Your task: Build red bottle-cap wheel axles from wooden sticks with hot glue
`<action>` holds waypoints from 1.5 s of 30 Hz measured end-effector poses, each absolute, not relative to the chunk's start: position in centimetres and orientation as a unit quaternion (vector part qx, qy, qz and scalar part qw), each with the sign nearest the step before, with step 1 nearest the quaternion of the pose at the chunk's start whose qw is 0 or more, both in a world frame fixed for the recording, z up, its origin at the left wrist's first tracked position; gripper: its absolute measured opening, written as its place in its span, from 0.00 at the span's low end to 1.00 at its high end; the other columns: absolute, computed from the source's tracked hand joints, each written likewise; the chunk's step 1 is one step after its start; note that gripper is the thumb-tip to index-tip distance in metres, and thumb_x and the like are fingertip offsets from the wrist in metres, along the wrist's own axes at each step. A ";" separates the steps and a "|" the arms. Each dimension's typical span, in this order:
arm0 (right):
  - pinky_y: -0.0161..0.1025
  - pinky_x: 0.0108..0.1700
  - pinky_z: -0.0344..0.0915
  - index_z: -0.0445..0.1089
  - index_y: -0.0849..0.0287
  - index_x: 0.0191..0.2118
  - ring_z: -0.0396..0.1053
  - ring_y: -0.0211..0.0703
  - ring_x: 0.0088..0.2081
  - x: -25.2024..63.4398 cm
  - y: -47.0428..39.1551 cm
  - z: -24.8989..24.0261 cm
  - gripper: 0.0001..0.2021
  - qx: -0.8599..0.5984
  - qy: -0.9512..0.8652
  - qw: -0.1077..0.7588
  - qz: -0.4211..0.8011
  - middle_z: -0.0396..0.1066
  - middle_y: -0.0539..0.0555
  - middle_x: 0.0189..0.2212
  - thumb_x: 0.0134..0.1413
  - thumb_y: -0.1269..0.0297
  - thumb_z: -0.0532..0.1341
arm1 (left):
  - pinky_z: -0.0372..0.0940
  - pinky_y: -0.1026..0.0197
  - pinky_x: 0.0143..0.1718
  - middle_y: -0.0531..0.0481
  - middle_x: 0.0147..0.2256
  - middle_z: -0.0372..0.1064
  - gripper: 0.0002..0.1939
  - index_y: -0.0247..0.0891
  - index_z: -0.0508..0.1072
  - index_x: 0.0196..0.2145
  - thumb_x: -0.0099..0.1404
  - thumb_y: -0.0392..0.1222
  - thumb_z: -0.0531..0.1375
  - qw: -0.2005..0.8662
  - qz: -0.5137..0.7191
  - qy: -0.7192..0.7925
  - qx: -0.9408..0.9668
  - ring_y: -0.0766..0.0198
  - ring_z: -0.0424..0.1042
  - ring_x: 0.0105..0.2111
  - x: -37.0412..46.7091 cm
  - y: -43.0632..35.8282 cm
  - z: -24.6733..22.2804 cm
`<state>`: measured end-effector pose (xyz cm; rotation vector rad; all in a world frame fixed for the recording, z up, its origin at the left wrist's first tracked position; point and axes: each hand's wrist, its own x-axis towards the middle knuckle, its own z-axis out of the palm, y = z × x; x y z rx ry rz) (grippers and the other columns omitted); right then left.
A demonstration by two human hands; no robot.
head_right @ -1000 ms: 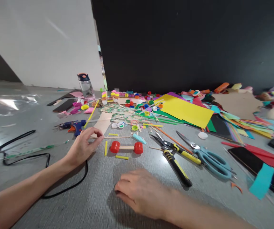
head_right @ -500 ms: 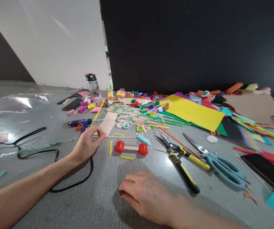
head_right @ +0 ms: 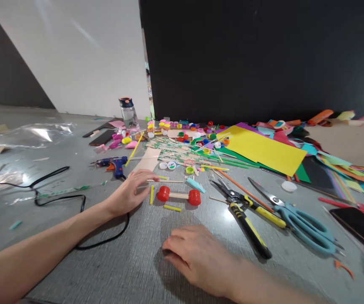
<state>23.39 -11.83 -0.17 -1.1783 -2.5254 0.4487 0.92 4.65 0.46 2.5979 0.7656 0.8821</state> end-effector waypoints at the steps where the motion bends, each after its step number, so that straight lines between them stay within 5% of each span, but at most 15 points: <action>1: 0.38 0.39 0.58 0.70 0.56 0.43 0.69 0.40 0.37 23.4 -11.9 -0.1 0.02 -0.411 -0.884 0.162 0.153 0.73 0.48 0.35 0.68 0.69 0.60 | 0.61 0.46 0.60 0.46 0.52 0.75 0.18 0.41 0.72 0.52 0.65 0.31 0.58 0.147 0.297 0.253 0.909 0.54 0.70 0.57 1.0 4.4 0.5; 8: 0.38 0.39 0.66 0.71 0.55 0.43 0.71 0.41 0.37 24.5 -11.7 0.8 0.08 -0.441 -0.863 0.238 0.068 0.74 0.49 0.36 0.73 0.65 0.55 | 0.58 0.41 0.62 0.42 0.56 0.73 0.24 0.41 0.68 0.58 0.64 0.38 0.64 0.146 0.269 0.229 0.924 0.50 0.66 0.60 1.1 4.0 0.4; 12: 0.58 0.54 0.65 0.66 0.60 0.58 0.67 0.59 0.54 27.0 -10.2 1.2 0.15 -0.550 -0.780 0.294 -0.046 0.70 0.63 0.52 0.73 0.61 0.54 | 0.57 0.40 0.63 0.42 0.56 0.73 0.24 0.42 0.69 0.58 0.64 0.38 0.65 0.150 0.261 0.227 0.926 0.49 0.66 0.61 1.0 4.5 0.2; 15: 0.66 0.54 0.65 0.65 0.60 0.60 0.66 0.65 0.56 28.6 -9.0 0.8 0.18 -0.581 -0.761 0.282 -0.070 0.71 0.65 0.53 0.71 0.58 0.58 | 0.58 0.39 0.62 0.42 0.56 0.73 0.23 0.43 0.70 0.58 0.65 0.39 0.65 0.153 0.255 0.229 0.927 0.49 0.67 0.60 1.1 4.7 0.1; 27: 0.55 0.50 0.71 0.72 0.60 0.49 0.72 0.56 0.48 28.8 -7.9 0.5 0.08 -0.564 -0.781 0.265 -0.033 0.76 0.59 0.45 0.68 0.68 0.58 | 0.60 0.41 0.60 0.45 0.52 0.76 0.17 0.45 0.73 0.53 0.67 0.39 0.66 0.161 0.257 0.230 0.925 0.51 0.71 0.57 1.5 4.9 -0.3; 38: 0.60 0.53 0.69 0.67 0.60 0.58 0.70 0.60 0.53 29.2 -8.4 0.1 0.16 -0.576 -0.757 0.305 -0.050 0.72 0.63 0.52 0.70 0.58 0.59 | 0.60 0.42 0.58 0.44 0.54 0.76 0.24 0.45 0.71 0.56 0.64 0.45 0.69 0.157 0.270 0.237 0.920 0.50 0.71 0.56 1.4 4.4 0.2; 45: 0.40 0.43 0.70 0.71 0.55 0.50 0.73 0.43 0.39 26.0 -11.0 1.3 0.09 -0.466 -0.844 0.265 0.023 0.75 0.51 0.39 0.74 0.63 0.55 | 0.61 0.47 0.53 0.47 0.46 0.77 0.07 0.41 0.72 0.48 0.73 0.39 0.57 0.124 0.342 0.283 0.887 0.54 0.73 0.50 0.8 4.6 1.1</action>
